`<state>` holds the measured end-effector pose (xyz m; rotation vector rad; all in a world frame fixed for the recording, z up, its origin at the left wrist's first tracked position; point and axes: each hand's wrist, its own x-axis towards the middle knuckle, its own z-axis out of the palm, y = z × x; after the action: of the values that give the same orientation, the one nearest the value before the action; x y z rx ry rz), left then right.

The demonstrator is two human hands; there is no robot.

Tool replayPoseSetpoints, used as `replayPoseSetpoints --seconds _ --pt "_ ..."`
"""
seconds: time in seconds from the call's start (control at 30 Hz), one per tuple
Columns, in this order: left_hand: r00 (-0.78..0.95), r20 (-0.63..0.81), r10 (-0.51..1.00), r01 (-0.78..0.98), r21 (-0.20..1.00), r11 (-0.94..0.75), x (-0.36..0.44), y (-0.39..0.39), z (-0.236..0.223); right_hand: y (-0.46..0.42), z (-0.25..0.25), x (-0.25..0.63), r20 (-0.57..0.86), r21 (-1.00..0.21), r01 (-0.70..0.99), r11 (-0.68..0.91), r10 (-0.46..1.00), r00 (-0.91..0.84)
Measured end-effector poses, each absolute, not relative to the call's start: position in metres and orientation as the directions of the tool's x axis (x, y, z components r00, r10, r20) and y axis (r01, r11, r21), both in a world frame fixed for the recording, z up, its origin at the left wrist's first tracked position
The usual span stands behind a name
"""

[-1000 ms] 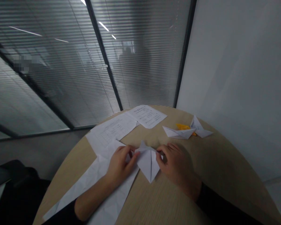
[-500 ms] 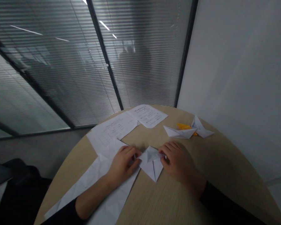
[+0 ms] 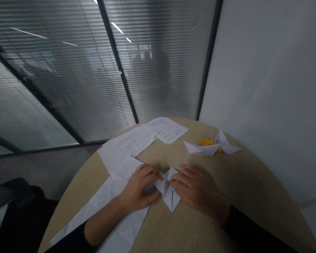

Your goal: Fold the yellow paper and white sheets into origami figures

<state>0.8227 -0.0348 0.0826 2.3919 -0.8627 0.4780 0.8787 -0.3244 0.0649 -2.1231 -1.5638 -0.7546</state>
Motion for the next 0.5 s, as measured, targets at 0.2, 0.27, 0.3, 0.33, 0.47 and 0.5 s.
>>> replayPoseSetpoints --seconds 0.2,0.27,0.3,0.33,0.47,0.5 --pt "0.642 0.538 -0.546 -0.751 0.3 -0.588 0.8212 -0.0315 0.0801 -0.3218 0.0628 0.8765 0.655 -0.022 0.959 -0.284 0.72 0.228" --pt "0.63 0.545 -0.553 -0.759 0.282 -0.587 0.8223 -0.0307 0.0781 -0.3205 0.0615 0.8747 0.664 -0.004 0.96 -0.281 0.717 0.213" --pt "0.63 0.544 -0.554 -0.758 0.277 -0.59 0.8227 -0.0305 0.0774 -0.3198 0.0613 0.8738 0.669 0.002 0.96 -0.28 0.714 0.207" --pt "0.634 0.541 -0.554 -0.755 0.276 -0.595 0.823 -0.0305 0.077 -0.3191 0.0615 0.873 0.673 0.007 0.96 -0.281 0.712 0.203" --pt "0.665 0.515 -0.541 -0.731 0.304 -0.61 0.8226 -0.0331 0.079 -0.3168 0.0655 0.8712 0.684 0.043 0.959 -0.281 0.707 0.177" --pt "0.671 0.521 -0.528 -0.728 0.324 -0.605 0.8221 -0.0342 0.0803 -0.3164 0.0666 0.871 0.685 0.048 0.959 -0.281 0.707 0.173"
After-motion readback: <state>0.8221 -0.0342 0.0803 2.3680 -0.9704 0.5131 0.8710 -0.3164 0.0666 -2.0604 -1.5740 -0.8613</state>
